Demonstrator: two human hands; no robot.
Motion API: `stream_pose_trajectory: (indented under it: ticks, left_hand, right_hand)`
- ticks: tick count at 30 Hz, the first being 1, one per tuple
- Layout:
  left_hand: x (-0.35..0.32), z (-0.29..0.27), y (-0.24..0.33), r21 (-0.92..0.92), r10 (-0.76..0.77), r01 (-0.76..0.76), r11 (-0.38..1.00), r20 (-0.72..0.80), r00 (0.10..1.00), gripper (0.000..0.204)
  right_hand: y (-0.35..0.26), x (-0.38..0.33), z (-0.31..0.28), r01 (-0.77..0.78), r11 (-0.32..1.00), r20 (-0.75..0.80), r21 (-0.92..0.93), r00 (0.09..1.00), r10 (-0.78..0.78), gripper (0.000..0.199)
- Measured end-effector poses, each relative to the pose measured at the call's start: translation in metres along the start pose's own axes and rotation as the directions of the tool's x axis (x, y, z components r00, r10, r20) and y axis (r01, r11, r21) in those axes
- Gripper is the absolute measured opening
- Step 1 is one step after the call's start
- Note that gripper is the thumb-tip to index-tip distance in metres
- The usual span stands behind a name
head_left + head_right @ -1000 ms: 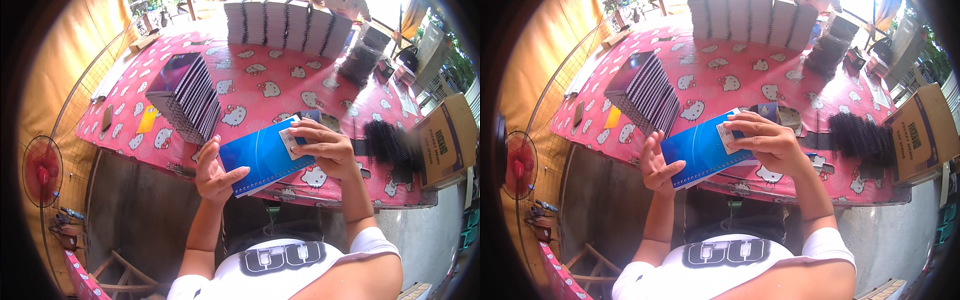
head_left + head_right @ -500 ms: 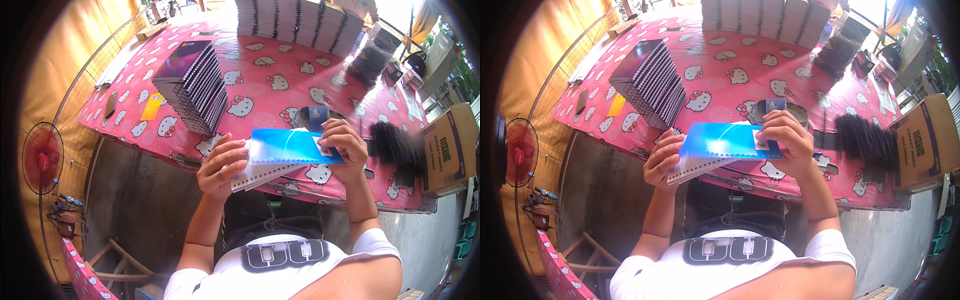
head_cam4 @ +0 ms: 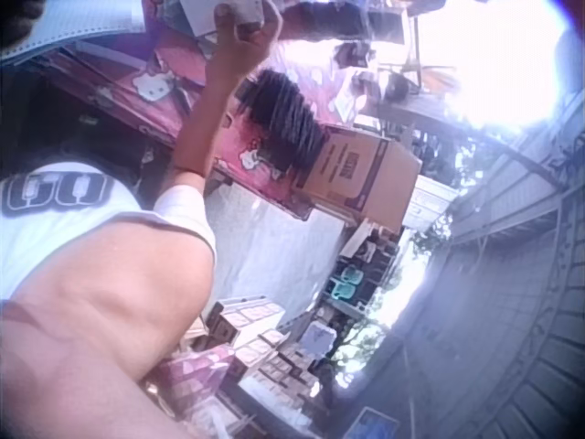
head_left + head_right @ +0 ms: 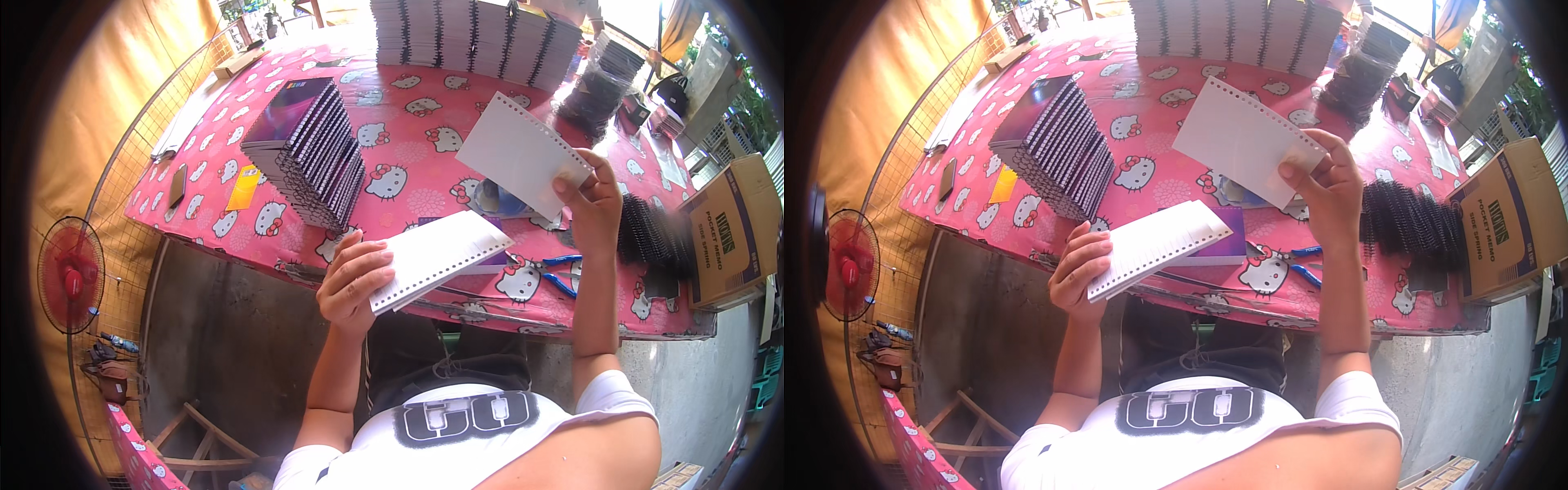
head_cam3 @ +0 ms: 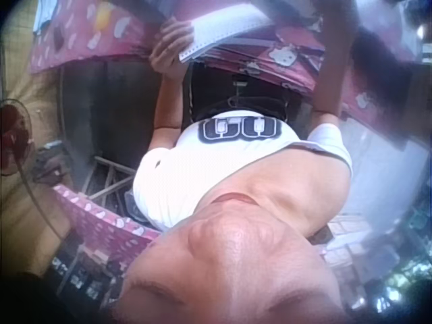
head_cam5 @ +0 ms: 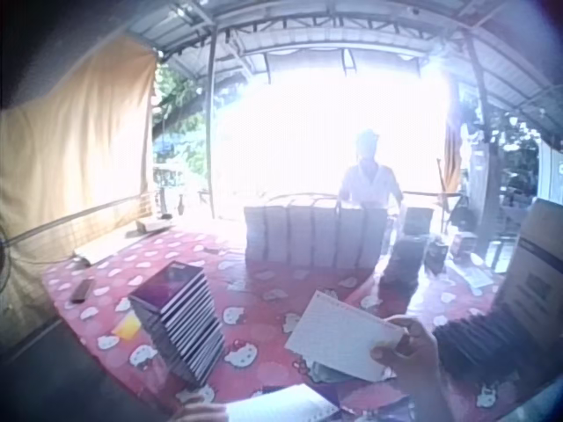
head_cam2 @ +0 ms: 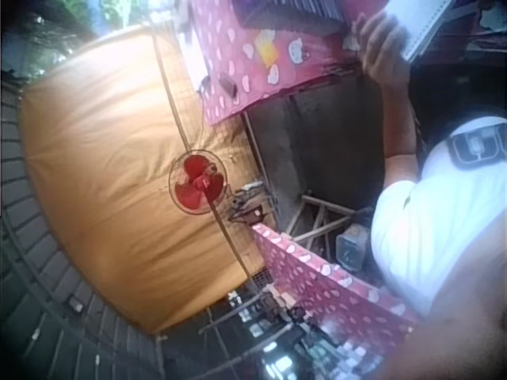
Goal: The person manually assembles notebooks by sliding spiral bindings through pre-punched holes in paper stacks and covers, then uses a blue hand tool to crimp the ends of the wire bindings.
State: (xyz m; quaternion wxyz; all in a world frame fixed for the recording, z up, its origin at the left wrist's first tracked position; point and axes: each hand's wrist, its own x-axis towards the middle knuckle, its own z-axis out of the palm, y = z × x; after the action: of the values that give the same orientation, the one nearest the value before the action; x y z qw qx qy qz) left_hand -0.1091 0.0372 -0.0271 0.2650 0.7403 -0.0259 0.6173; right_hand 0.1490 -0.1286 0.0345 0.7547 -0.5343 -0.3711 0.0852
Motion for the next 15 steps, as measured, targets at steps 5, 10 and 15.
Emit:
stream_pose_trajectory:
  ticks: [5, 10, 15]
  left_hand:
    - [-0.012, 0.015, 0.01, -0.255, -0.609, 0.57, 0.781, -0.112, 0.785, 0.015]
    - [-0.012, 0.025, 0.006, -0.641, -0.818, 0.651, 0.407, 0.061, 0.571, 0.026]
    - [-0.019, 0.03, 0.006, -0.698, -0.872, 0.652, 0.295, 0.083, 0.483, 0.027]
  right_hand:
    - [0.052, 0.027, -0.026, -0.151, 0.953, -0.095, -0.262, 0.987, 0.13, 0.037]
    - [0.109, 0.04, -0.057, 0.148, 0.444, 0.047, -0.884, 0.972, -0.232, 0.043]
    - [0.035, -0.005, 0.021, 0.01, 0.833, 0.173, -0.554, 0.979, 0.104, 0.04]
